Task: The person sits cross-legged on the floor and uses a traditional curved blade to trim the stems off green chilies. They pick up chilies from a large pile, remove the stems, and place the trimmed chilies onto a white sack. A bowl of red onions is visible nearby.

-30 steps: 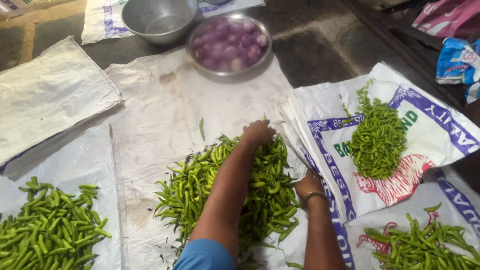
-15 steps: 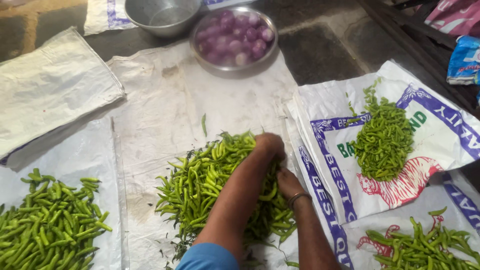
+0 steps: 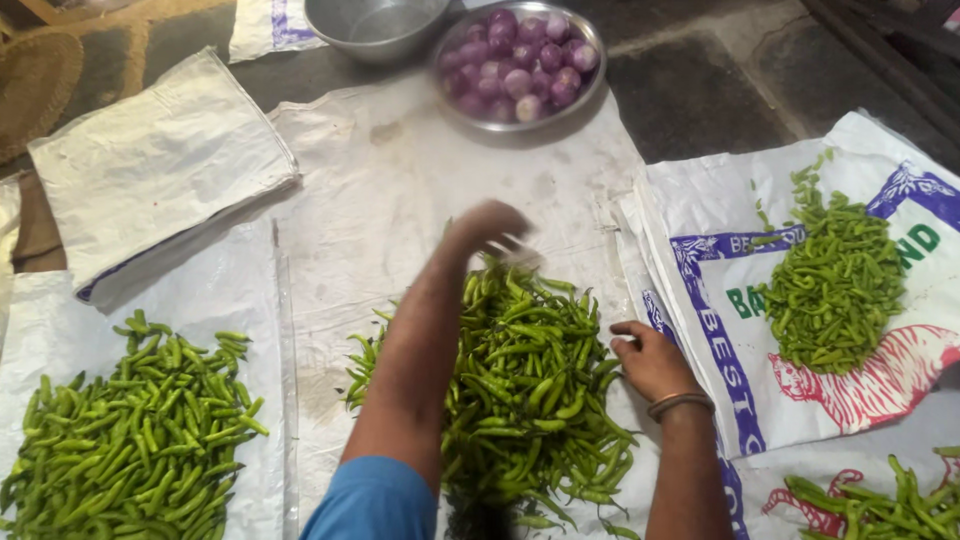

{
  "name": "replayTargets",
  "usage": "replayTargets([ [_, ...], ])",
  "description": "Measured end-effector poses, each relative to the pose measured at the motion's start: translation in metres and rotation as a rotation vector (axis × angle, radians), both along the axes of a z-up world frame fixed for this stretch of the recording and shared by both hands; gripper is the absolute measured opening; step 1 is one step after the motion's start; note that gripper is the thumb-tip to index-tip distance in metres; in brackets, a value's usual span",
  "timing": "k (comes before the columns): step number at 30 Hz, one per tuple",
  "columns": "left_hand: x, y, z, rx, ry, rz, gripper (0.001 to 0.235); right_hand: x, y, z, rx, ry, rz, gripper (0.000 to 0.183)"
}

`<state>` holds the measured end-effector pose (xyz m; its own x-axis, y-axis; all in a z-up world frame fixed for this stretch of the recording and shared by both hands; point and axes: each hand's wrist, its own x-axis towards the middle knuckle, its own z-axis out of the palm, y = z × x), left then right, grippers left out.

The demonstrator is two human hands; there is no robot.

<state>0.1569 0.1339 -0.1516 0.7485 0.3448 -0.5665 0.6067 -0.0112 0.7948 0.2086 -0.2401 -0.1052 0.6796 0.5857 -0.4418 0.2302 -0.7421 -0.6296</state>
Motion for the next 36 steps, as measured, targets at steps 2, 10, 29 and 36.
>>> replayTargets([
  [2,-0.023,0.033,-0.041,0.968,0.142,0.141,0.034,-0.001,0.005,0.008,0.036,-0.076,-0.078,0.035],
  [10,-0.063,0.02,-0.092,0.91,0.257,-0.307,0.019,0.006,-0.001,0.006,0.038,-0.016,-0.148,0.039],
  [29,-0.355,-0.26,0.058,0.317,-0.228,0.721,0.024,0.086,0.188,-0.09,-0.011,-0.526,0.218,0.038],
  [36,-0.373,-0.306,0.083,0.332,-0.202,0.682,0.018,0.067,0.116,-0.048,0.442,0.013,-0.119,0.045],
])
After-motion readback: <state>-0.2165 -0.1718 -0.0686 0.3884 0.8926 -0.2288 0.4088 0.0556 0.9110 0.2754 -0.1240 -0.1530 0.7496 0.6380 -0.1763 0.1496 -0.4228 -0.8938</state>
